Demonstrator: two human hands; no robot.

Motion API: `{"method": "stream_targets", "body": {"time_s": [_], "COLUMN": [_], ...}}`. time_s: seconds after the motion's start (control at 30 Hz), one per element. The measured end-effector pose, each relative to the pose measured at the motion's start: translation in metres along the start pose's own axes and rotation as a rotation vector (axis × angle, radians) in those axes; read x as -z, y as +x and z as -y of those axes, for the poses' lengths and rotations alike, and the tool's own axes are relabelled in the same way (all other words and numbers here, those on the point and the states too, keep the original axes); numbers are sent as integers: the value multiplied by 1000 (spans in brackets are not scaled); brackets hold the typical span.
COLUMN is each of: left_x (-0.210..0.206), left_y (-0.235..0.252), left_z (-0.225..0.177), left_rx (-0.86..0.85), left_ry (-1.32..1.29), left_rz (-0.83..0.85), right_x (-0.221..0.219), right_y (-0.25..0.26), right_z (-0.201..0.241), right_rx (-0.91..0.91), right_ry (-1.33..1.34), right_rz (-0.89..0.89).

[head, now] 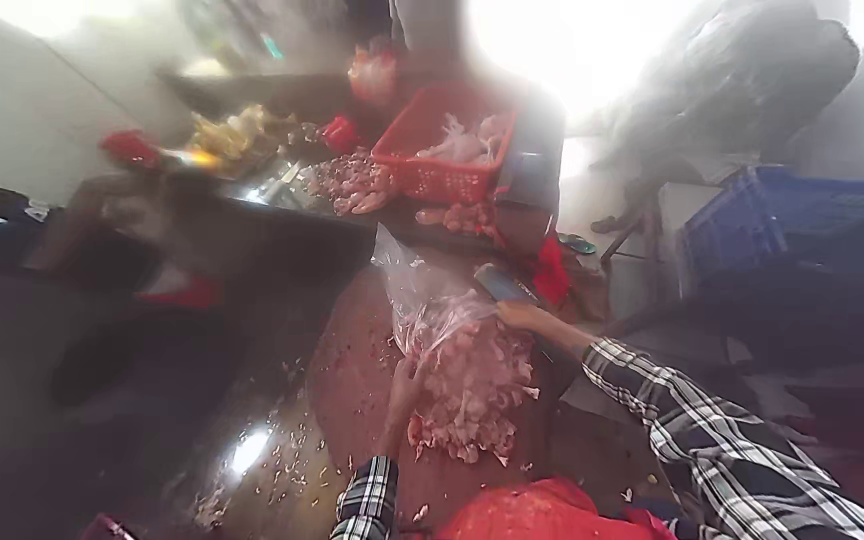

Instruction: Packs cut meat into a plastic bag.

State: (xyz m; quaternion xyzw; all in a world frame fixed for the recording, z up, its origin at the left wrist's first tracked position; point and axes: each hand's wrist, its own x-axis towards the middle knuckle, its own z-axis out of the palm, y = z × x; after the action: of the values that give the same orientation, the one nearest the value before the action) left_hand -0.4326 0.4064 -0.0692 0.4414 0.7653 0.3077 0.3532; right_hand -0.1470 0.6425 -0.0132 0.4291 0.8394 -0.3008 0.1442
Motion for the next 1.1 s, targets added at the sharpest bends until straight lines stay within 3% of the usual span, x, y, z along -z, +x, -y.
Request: {"method": "stream_targets", "body": {"time_s": [0.23,0.37,0.6,0.7,0.8,0.87,0.97,1.03,1.1], "left_x": [-3,-12,-30,-21,3,11,27,27,18], "left_y": [-39,-54,-52,-52,-63,-72,-97,-111,-129], "left_z": [0,4,15,8,7,24,49,58,59], "left_rx": [-107,-126,-91,-52,22,55,78,102,168], "left_ry": [148,157,34,-74,-169,-140,91,231,311], "left_rz": [30,-20,-185,-227,-238,-293,-312,-276,-194], "right_x": [-71,-95,-104,-94,-72,-69,-61,-46,-41], "right_y": [-45,-51,-44,-24,-9,10,29,32,35], "right_z": [-21,-11,47,81,120,125,133,137,134], "right_rx": [103,23,-306,-309,-235,-125,122,262,350], "right_ry": [234,442,872,1034,1185,1023,471,167,-35], "right_rz": [-384,-523,-604,-575,-409,-222,-3,44,-20]}}
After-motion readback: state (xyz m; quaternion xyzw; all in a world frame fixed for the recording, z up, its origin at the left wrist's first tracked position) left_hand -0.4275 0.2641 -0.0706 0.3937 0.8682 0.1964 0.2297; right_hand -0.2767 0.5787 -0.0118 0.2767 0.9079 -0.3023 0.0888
